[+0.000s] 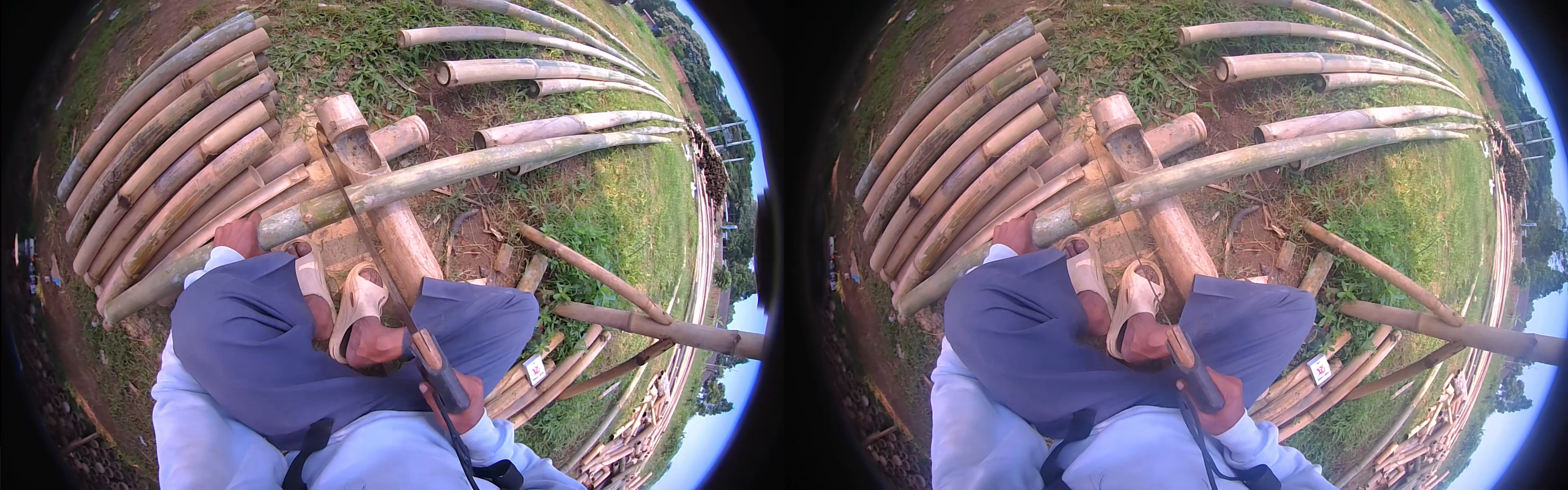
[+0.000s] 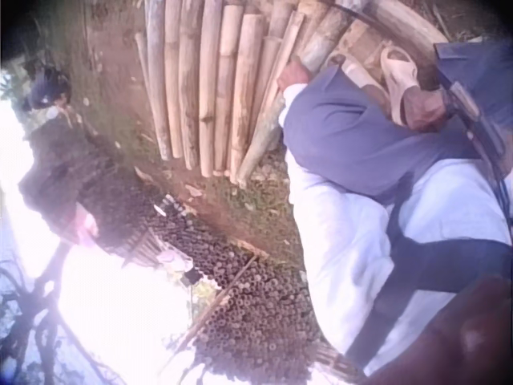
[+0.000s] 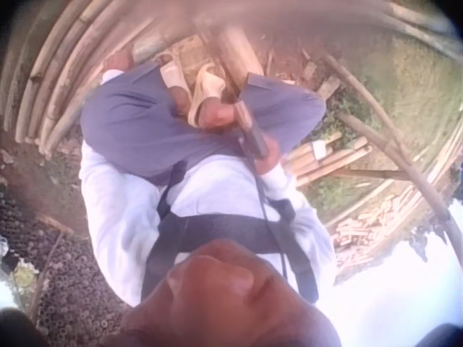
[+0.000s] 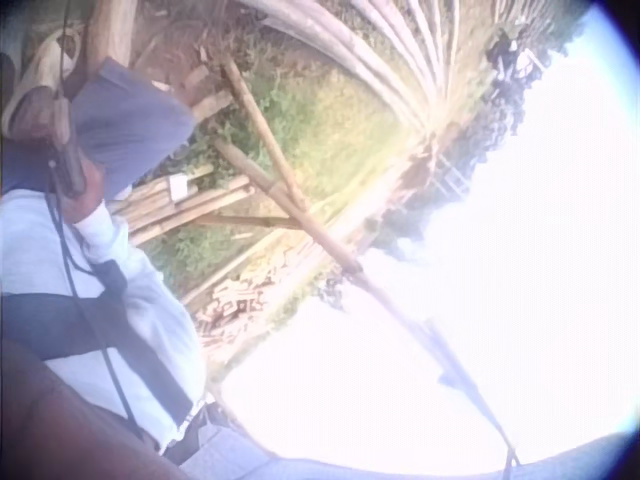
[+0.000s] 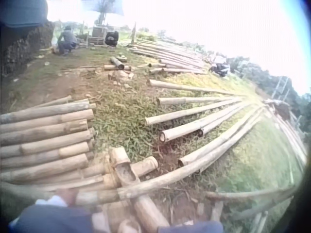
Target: The person uses a hand saw to cut bamboo poles into shorter sections. They position each pole on a wooden support, saw through it, and then move the cut piece aside before repeating the process with another pole.
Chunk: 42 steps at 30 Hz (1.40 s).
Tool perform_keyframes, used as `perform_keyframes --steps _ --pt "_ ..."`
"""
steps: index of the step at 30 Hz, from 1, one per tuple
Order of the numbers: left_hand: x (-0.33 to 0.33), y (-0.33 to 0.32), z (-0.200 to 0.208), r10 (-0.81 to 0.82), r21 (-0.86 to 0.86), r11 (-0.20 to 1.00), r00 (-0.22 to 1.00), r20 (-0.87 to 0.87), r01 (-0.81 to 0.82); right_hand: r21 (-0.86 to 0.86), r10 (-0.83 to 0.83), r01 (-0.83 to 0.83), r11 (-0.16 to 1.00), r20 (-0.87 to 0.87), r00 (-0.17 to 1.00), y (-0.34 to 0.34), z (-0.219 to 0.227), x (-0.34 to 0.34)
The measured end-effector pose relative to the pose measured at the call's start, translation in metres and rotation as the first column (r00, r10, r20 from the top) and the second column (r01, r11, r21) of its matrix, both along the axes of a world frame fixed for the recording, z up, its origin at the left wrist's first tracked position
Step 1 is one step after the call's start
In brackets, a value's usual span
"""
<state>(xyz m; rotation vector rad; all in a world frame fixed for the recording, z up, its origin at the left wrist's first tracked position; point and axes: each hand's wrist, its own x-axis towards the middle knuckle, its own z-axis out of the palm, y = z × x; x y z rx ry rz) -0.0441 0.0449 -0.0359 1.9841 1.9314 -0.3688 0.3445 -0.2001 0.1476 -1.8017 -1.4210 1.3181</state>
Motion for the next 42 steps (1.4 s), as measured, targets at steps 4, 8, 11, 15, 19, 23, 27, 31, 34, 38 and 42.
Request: perform_keyframes --steps 4,8,11,15,19,23,27,31,34,38,42 --pt "-0.001 -0.004 -0.006 0.0 -0.012 1.0 1.0 -0.003 0.0 0.035 0.018 -0.017 0.999 -0.014 1.0 -0.017 0.015 0.007" --pt "0.009 0.003 0.0 -0.039 -0.004 0.999 0.999 0.004 0.039 0.092 0.031 -0.018 0.996 -0.134 0.991 0.084 -0.059 -0.016" --pt "0.01 -0.002 0.002 -0.036 -0.002 0.999 0.999 0.006 0.036 0.249 -0.017 0.065 0.966 -0.191 0.981 0.127 -0.095 -0.048" --pt "0.008 0.005 0.004 -0.038 0.002 0.999 0.999 0.007 0.038 0.156 -0.015 0.032 0.987 -0.109 0.994 0.059 -0.046 -0.028" --pt "-0.006 -0.008 0.004 -0.015 -0.005 1.0 0.999 -0.028 0.015 0.105 0.047 -0.049 0.993 0.022 0.999 -0.022 0.017 0.013" --pt "0.007 0.006 0.001 -0.033 -0.026 0.999 0.999 -0.011 0.032 0.067 0.02 -0.018 0.998 -0.03 0.999 0.006 -0.009 0.008" --pt "-0.001 0.003 -0.004 -0.079 0.059 0.995 0.996 0.032 0.077 0.168 0.023 -0.004 0.986 -0.111 0.994 0.109 -0.081 -0.031" --pt "0.002 0.011 0.022 -0.029 -0.008 1.0 0.998 0.047 0.029 0.231 -0.009 0.04 0.972 -0.13 0.991 0.086 -0.057 -0.045" --pt "-0.007 -0.001 0.007 -0.021 -0.043 0.999 1.0 0.011 0.021 0.134 0.075 -0.073 0.988 -0.01 0.997 0.023 -0.017 -0.006" --pt "-0.006 -0.001 -0.002 -0.044 -0.058 0.997 0.998 0.034 0.046 -0.014 0.066 -0.066 0.998 0.011 0.998 -0.028 0.011 0.025" --pt "-0.001 0.001 -0.004 -0.064 -0.091 0.994 0.998 0.028 0.067 0.102 0.026 -0.01 0.995 -0.157 0.987 0.054 -0.053 -0.01"
